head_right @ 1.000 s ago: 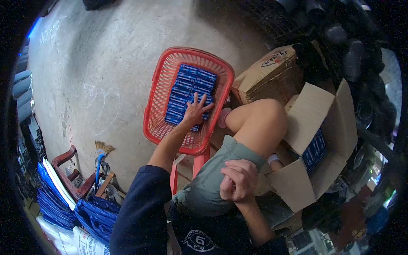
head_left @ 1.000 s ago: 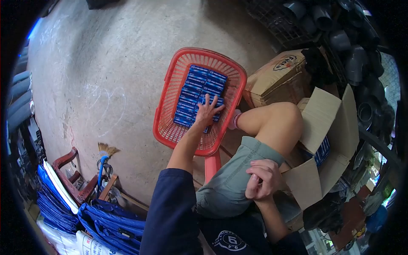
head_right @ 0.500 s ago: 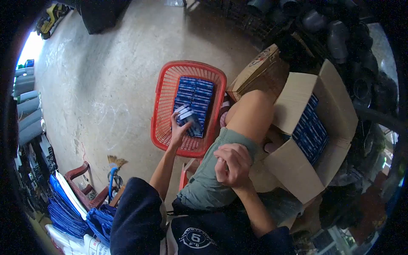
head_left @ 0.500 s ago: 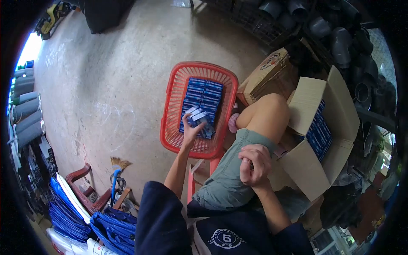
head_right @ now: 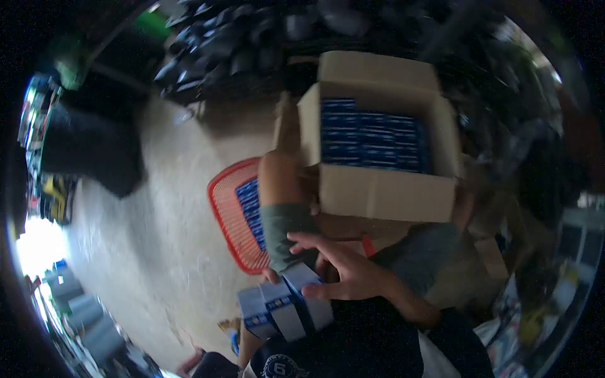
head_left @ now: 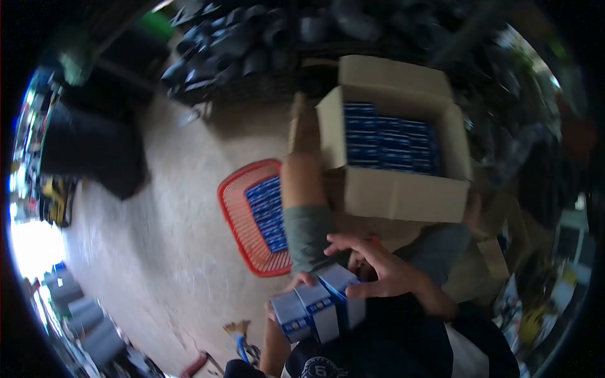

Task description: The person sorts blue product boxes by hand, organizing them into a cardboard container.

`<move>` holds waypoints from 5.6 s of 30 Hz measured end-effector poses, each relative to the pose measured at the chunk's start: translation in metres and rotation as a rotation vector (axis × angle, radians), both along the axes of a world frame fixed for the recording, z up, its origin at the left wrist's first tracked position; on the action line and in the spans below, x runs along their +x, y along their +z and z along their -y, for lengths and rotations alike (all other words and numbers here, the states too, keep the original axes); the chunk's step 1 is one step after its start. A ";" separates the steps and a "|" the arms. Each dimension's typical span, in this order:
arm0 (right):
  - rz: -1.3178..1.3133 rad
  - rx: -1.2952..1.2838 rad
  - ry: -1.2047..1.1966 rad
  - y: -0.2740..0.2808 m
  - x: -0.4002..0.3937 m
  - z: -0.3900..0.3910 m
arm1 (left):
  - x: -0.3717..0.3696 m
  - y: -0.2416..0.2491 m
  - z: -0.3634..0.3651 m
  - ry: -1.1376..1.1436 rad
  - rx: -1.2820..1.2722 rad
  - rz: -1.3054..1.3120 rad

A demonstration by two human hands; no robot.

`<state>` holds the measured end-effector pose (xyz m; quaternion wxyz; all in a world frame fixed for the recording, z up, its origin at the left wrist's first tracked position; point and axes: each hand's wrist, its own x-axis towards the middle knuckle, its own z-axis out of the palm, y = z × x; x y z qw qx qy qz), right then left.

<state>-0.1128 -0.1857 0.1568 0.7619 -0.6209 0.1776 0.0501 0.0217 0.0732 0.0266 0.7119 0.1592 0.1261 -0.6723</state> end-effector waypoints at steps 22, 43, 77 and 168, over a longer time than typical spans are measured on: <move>-0.121 -0.724 -0.636 -0.031 -0.122 0.202 | 0.012 0.040 0.182 0.008 -0.092 0.089; -0.324 -0.637 -0.157 -0.166 -0.015 0.325 | 0.067 0.024 0.269 0.053 -0.083 0.605; -0.620 -0.736 -0.918 -0.132 0.012 0.281 | 0.079 -0.014 0.250 0.233 -0.157 0.168; -0.208 -0.900 -0.404 -0.006 -0.100 0.107 | -0.062 0.069 0.298 -0.385 -0.150 1.563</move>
